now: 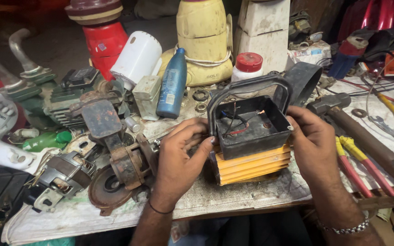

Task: The person strips and twists wires, then inserts them into a black plastic housing attached to a yellow motor casing. They adjust the wires inside the housing and rotate the motor casing to inspect the copper windings.

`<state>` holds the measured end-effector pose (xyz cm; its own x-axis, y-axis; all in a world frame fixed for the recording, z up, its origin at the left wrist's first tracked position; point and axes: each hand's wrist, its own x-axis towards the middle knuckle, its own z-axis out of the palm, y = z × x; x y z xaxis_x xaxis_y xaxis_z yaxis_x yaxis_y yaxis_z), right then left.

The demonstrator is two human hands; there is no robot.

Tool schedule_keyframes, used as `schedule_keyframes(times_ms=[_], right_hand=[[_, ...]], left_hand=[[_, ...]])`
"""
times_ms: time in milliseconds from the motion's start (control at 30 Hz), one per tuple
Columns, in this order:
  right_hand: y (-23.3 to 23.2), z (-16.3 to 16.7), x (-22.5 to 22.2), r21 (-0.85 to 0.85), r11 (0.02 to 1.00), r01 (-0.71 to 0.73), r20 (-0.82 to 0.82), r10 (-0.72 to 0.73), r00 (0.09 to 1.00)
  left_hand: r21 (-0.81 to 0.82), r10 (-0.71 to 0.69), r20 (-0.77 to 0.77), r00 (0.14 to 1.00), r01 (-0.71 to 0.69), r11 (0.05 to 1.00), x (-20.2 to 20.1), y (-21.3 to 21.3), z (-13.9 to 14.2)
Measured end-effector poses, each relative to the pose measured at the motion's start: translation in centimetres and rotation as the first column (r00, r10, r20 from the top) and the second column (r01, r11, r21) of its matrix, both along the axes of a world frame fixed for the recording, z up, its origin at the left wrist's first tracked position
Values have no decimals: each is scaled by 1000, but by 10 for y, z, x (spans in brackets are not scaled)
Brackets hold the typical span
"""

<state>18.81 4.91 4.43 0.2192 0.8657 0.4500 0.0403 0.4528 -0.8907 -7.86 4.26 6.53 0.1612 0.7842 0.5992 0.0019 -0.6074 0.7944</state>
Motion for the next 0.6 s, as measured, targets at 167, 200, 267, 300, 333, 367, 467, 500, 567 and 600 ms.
schedule_keyframes(times_ms=[167,200,267,300,333,367,467,500,567,600], right_hand=[[2,-1,3,-29,999,-26,-40,25,999],[3,-1,4,-16,999,-39,-39,38,999],[4,-2,6,17,998,-57,-25,57,998],[4,-3,6,35,997,-61,-10,62,998],[3,-4,6,52,996,-67,5,66,998],[3,-5,6,62,996,-58,15,57,998],[2,-5,4,80,996,-29,34,27,999],[2,-5,3,79,997,-14,31,12,999],[1,-3,2,68,998,0,30,-2,1000],[1,-2,2,56,998,0,29,-1,1000]], left_hand=[[13,12,2,1000,-12,1000,1,0,1],[1,17,-7,1000,-17,1000,0,0,2],[-12,33,-48,998,-33,999,-1,-2,4],[-18,40,-68,997,-41,999,-1,-2,6],[-19,31,-75,997,-33,999,-2,-3,7],[-20,22,-81,997,-24,1000,-3,-3,8],[21,54,-115,992,-52,998,-2,-5,8],[44,75,-128,989,-70,997,-2,-5,8],[63,93,-91,991,-88,994,2,-5,6],[71,102,-74,992,-96,993,2,-5,6]])
